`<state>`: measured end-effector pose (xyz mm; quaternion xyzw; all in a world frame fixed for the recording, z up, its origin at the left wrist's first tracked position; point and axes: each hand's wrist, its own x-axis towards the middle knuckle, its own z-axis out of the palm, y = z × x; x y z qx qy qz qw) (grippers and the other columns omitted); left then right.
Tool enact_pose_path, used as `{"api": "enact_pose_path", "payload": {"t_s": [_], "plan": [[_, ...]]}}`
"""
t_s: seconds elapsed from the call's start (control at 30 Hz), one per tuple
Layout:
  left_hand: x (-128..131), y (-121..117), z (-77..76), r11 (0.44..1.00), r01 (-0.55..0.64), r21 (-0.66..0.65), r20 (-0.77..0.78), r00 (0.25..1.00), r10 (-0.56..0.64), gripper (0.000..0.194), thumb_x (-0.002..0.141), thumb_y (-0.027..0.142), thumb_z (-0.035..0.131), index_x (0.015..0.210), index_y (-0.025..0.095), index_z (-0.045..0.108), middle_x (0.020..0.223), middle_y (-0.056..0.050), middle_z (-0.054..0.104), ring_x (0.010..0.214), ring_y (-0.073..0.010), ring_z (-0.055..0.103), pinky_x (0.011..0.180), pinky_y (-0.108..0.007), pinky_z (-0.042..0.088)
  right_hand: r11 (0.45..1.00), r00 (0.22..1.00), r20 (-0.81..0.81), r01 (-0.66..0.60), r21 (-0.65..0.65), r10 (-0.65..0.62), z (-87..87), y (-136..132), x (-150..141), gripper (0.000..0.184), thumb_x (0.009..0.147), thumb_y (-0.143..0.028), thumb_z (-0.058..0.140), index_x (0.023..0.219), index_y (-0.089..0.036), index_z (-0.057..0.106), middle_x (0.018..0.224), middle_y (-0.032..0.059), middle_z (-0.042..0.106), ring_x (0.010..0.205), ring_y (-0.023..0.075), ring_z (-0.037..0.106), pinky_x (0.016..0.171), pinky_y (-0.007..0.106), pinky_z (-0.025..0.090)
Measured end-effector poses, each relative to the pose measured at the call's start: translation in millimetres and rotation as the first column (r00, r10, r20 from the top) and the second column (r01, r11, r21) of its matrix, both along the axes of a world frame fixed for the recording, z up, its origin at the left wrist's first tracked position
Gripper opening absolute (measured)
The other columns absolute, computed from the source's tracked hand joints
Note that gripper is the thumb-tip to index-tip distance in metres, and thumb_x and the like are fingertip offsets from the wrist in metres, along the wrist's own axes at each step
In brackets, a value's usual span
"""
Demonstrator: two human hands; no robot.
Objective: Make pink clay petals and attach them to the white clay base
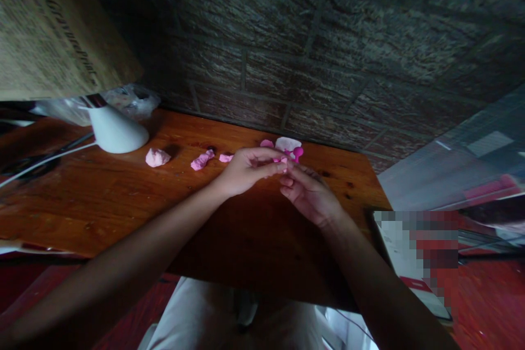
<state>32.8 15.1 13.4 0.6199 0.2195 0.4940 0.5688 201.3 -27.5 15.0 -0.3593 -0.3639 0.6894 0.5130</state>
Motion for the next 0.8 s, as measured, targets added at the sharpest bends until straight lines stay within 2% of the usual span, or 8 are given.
{"api": "enact_pose_path", "payload": {"t_s": [0.17, 0.3, 0.43, 0.53, 0.67, 0.8], "plan": [[0, 1, -1.5, 0.999, -0.007, -0.045, 0.029, 1.000, 0.008, 0.028, 0.074, 0.038, 0.089, 0.089, 0.016, 0.080, 0.083, -0.004, 0.077, 0.072, -0.0134, 0.065, 0.070, -0.027, 0.052, 1.000, 1.000, -0.016, -0.007, -0.027, 0.006, 0.9, 0, -2, 0.028, 0.068, -0.043, 0.093, 0.083, -0.026, 0.078, 0.078, -0.0038, 0.074, 0.059, 0.0067, 0.056, 0.055, 0.019, 0.048], [1, 6, -8.0, 0.994, 0.029, -0.104, 0.118, 0.993, -0.016, 0.030, 0.074, 0.040, 0.089, 0.089, 0.017, 0.079, 0.079, -0.002, 0.074, 0.065, -0.0094, 0.059, 0.061, -0.023, 0.046, 0.998, 0.998, 0.060, 0.012, 0.055, -0.015, 1.7, -1, -2, 0.030, 0.064, -0.041, 0.094, 0.087, -0.026, 0.081, 0.087, -0.0010, 0.079, 0.060, 0.0075, 0.058, 0.055, 0.020, 0.047], [0, 9, -14.4, 0.986, 0.075, -0.150, 0.127, 0.990, -0.056, 0.030, 0.075, 0.040, 0.089, 0.092, 0.017, 0.081, 0.077, -0.002, 0.073, 0.063, -0.0081, 0.057, 0.061, -0.022, 0.044, 0.990, 0.990, 0.123, 0.059, 0.128, -0.075, 2.8, -2, -2, 0.028, 0.064, -0.038, 0.094, 0.088, -0.027, 0.083, 0.081, -0.0014, 0.078, 0.060, 0.0074, 0.058, 0.055, 0.021, 0.045], [0, 9, -15.8, 0.984, 0.102, -0.147, 0.095, 0.992, -0.088, 0.032, 0.078, 0.042, 0.087, 0.097, 0.016, 0.082, 0.078, -0.003, 0.072, 0.064, -0.0083, 0.057, 0.062, -0.022, 0.045, 0.984, 0.982, 0.157, 0.081, 0.158, -0.106, 4.1, -3, -2, 0.029, 0.062, -0.039, 0.095, 0.087, -0.027, 0.084, 0.076, -0.0019, 0.077, 0.059, 0.0074, 0.058, 0.054, 0.020, 0.045], [0, 7, -13.3, 0.987, 0.083, -0.139, 0.076, 0.994, -0.073, 0.034, 0.078, 0.045, 0.086, 0.094, 0.015, 0.081, 0.073, -0.001, 0.069, 0.064, -0.0085, 0.056, 0.062, -0.022, 0.044, 0.983, 0.979, 0.165, 0.091, 0.159, -0.117, 4.5, -3, -3, 0.032, 0.060, -0.041, 0.095, 0.085, -0.025, 0.083, 0.075, -0.0010, 0.077, 0.058, 0.0078, 0.059, 0.053, 0.020, 0.045], [0, 7, -11.9, 0.990, 0.094, -0.107, 0.084, 0.993, -0.085, 0.031, 0.080, 0.043, 0.085, 0.092, 0.015, 0.081, 0.072, -0.001, 0.069, 0.064, -0.0080, 0.055, 0.062, -0.022, 0.044, 0.981, 0.977, 0.184, 0.073, 0.181, -0.107, 2.3, -3, -4, 0.030, 0.065, -0.042, 0.093, 0.088, -0.025, 0.082, 0.077, 0.0006, 0.077, 0.060, 0.0094, 0.059, 0.055, 0.023, 0.046]]}}
